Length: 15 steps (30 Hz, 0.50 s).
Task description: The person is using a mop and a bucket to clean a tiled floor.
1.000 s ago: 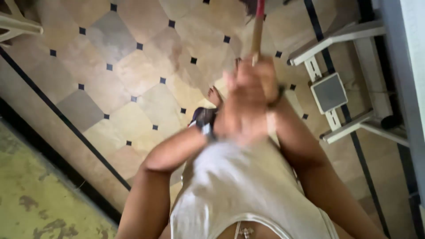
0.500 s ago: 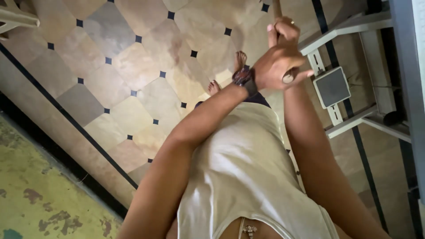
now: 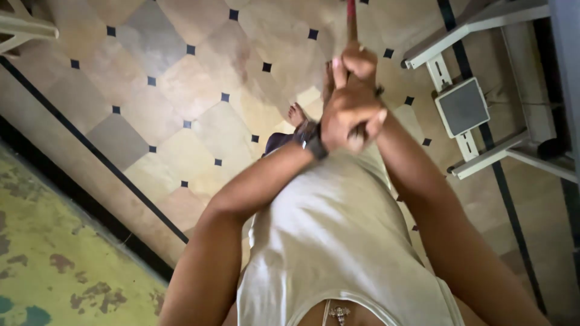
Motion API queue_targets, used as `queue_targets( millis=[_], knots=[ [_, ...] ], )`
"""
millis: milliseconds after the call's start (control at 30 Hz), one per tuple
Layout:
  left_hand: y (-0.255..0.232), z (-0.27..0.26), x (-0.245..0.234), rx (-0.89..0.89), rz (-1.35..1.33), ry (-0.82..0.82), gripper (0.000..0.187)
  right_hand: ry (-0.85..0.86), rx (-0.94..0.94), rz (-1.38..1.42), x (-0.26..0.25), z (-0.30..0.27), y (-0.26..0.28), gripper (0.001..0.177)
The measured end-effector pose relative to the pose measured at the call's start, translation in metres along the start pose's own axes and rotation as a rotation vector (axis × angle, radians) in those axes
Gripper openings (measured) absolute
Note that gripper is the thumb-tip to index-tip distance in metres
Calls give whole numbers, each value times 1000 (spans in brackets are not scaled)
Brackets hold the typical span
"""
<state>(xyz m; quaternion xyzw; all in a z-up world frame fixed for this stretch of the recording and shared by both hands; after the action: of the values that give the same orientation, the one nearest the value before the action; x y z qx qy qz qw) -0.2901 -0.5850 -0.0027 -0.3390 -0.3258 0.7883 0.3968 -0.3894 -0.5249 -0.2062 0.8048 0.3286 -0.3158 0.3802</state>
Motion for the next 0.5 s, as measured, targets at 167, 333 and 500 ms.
queue_targets(
  millis=[167, 333, 500],
  knots=[
    [62, -14, 25, -28, 82, 68, 22, -158, -273, 143, -26, -23, 33, 38],
    [30, -24, 26, -46, 91, 96, 22, -335, -560, 289, -63, -40, 59, 30],
    [-37, -21, 5, -42, -5, 15, 25, -494, -810, 465, -86, -63, 79, 41]
  ],
)
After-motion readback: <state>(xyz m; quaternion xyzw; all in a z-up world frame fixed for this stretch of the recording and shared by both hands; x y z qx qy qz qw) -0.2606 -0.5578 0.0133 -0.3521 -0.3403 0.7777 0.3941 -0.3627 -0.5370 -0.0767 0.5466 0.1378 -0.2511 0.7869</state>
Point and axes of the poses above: each hand's wrist, its own z-axis towards the middle knuckle, its own x-axis out of the palm, y = z × x, the point moved 5 cm from there along z, towards the middle knuckle, and after that the axes turned 15 degrees about y, right-handed, at the moved point
